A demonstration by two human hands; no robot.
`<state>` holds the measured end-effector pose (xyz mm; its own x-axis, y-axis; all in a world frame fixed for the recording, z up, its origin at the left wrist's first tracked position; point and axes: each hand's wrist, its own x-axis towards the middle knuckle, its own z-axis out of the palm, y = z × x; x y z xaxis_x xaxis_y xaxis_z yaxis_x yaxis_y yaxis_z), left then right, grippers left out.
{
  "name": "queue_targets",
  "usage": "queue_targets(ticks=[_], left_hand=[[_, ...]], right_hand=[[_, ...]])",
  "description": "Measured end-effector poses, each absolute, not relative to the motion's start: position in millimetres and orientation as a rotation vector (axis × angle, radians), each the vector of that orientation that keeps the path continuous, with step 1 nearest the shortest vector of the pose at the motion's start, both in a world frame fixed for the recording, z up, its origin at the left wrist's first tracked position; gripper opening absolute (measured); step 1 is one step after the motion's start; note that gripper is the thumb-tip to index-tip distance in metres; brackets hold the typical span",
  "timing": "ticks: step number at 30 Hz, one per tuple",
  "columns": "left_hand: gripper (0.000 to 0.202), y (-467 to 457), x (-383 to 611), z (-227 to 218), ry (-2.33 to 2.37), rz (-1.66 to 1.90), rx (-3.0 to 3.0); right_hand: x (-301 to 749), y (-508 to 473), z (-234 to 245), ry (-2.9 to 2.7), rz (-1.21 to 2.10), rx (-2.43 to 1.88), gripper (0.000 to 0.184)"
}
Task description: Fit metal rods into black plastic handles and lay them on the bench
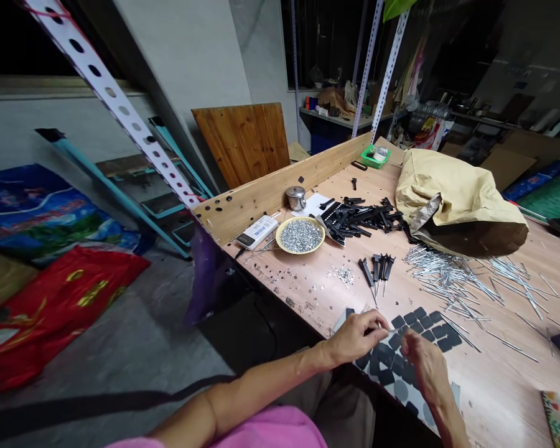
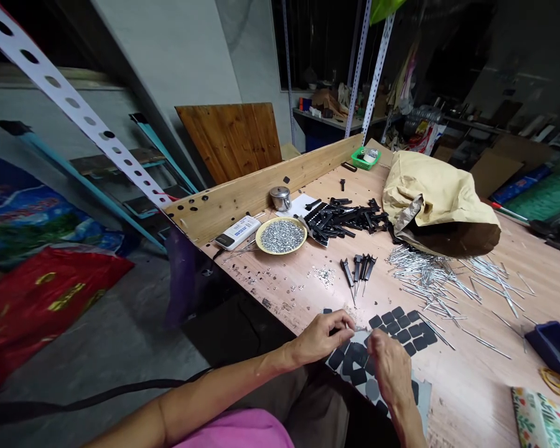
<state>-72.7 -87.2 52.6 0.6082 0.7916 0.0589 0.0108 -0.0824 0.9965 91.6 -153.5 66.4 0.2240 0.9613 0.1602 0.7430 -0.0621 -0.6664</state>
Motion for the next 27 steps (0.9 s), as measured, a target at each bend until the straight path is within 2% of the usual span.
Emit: queue_targets(ticks=[7, 12, 15, 20, 23, 27], left_hand=[[0.052, -87.9, -50.2, 41.9, 0.684, 0.801, 0.743], [0.051, -93.1, -36.1, 24.6, 0.757, 0.948, 0.646], [0.041, -96.3, -31.0, 17.1, 0.812, 0.931, 0.665], [0.014, -85.2, -28.7, 11.7, 0.933, 0.907, 1.137], [0.018, -58.2, -33.2, 5.2, 1.082, 0.93, 1.748], [0.022, -17.1, -38.0, -11.3, 1.085, 0.773, 2.418]], right_hand=[[61.3, -153.5, 37.6, -1.02, 0.602, -1.682, 0.043], [43.1, -145.0, 10.2, -0.775, 0.71, -1.586, 0.042], [39.1, -143.2, -1.6, -0.648, 0.799, -1.557, 0.044], [52.0, -146.1, -4.5, -0.634, 0.831, -1.551, 0.04], [90.8, -151.2, 2.5, -0.717, 0.667, -1.663, 0.038], [154.7, -160.5, 9.1, -1.017, 0.337, -1.847, 0.039]])
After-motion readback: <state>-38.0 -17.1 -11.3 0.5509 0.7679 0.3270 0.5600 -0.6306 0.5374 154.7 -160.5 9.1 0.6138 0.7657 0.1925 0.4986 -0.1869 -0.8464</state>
